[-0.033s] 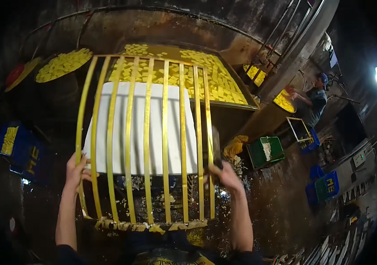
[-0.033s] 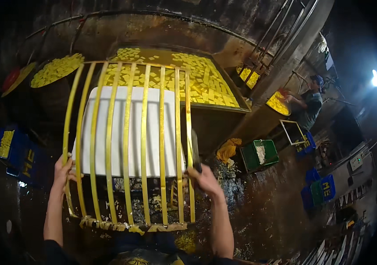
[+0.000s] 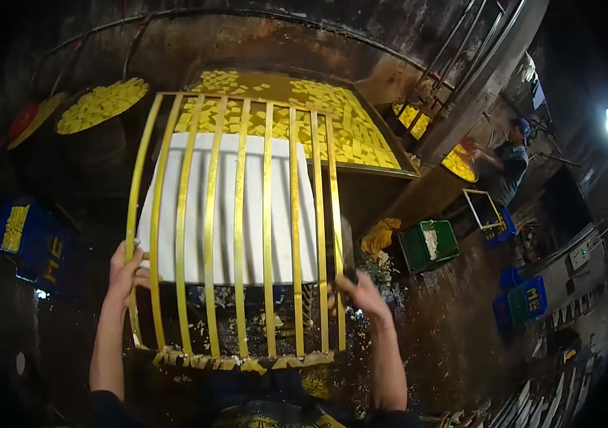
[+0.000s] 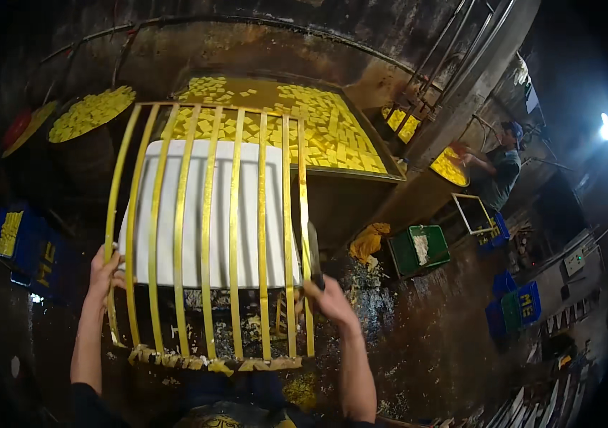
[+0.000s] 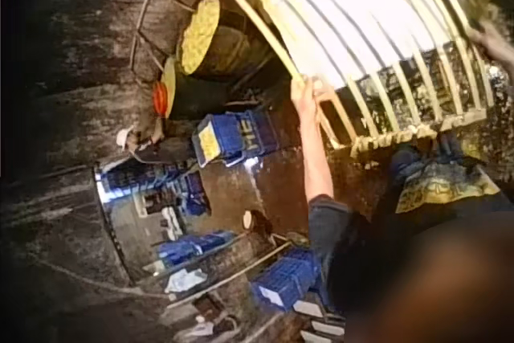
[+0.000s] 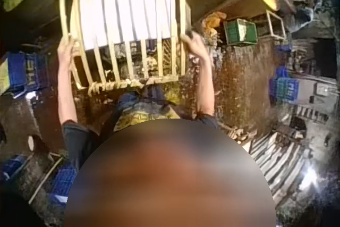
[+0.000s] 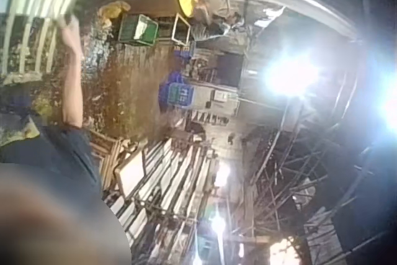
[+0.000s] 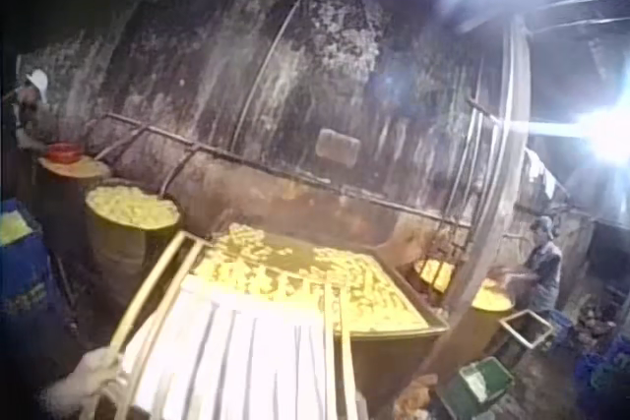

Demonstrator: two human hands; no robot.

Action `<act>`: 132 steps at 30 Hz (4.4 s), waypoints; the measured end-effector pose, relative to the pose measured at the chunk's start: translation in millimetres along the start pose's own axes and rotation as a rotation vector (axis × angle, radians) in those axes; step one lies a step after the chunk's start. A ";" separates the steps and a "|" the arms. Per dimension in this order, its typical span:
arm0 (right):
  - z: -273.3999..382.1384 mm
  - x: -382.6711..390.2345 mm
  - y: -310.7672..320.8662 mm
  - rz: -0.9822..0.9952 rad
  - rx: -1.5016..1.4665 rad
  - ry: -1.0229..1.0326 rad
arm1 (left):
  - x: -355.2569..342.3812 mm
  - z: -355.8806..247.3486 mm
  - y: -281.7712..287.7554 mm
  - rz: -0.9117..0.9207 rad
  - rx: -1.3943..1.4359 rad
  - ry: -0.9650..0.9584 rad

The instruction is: The person cuts a large block of tofu with a knife, places it into a yellow-liquid vat, and moves racks of tofu blocks in a processing facility.

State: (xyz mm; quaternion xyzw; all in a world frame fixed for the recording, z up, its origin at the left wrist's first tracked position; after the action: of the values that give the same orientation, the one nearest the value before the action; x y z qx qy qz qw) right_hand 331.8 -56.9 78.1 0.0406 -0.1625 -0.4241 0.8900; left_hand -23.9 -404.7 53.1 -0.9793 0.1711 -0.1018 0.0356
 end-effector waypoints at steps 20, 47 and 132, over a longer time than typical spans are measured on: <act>-86.2 -108.3 -33.6 -0.608 0.177 0.270 | -126.9 48.5 -71.2 -0.367 -0.919 -0.776; -85.8 -119.4 -39.5 -0.474 0.007 0.129 | 2.0 68.5 -15.5 -0.869 -0.909 -0.557; 93.4 -171.8 -117.5 0.166 0.693 0.388 | -157.3 51.7 -188.0 0.189 -1.115 -0.836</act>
State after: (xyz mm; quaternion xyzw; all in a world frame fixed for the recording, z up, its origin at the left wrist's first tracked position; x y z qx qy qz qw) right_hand 113.5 6.3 97.8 0.4041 -0.1277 -0.2553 0.8690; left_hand -96.2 -172.6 -7.3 -0.7895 0.2541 0.3896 -0.4005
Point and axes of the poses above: each hand's wrist, its own x-axis away from the middle knuckle, its own y-axis out of the back of the hand, z = x × y, the point moved 1 cm from there along -x, towards the middle knuckle, and after that the axes turned 15 degrees about -z, right-handed, at the moved point
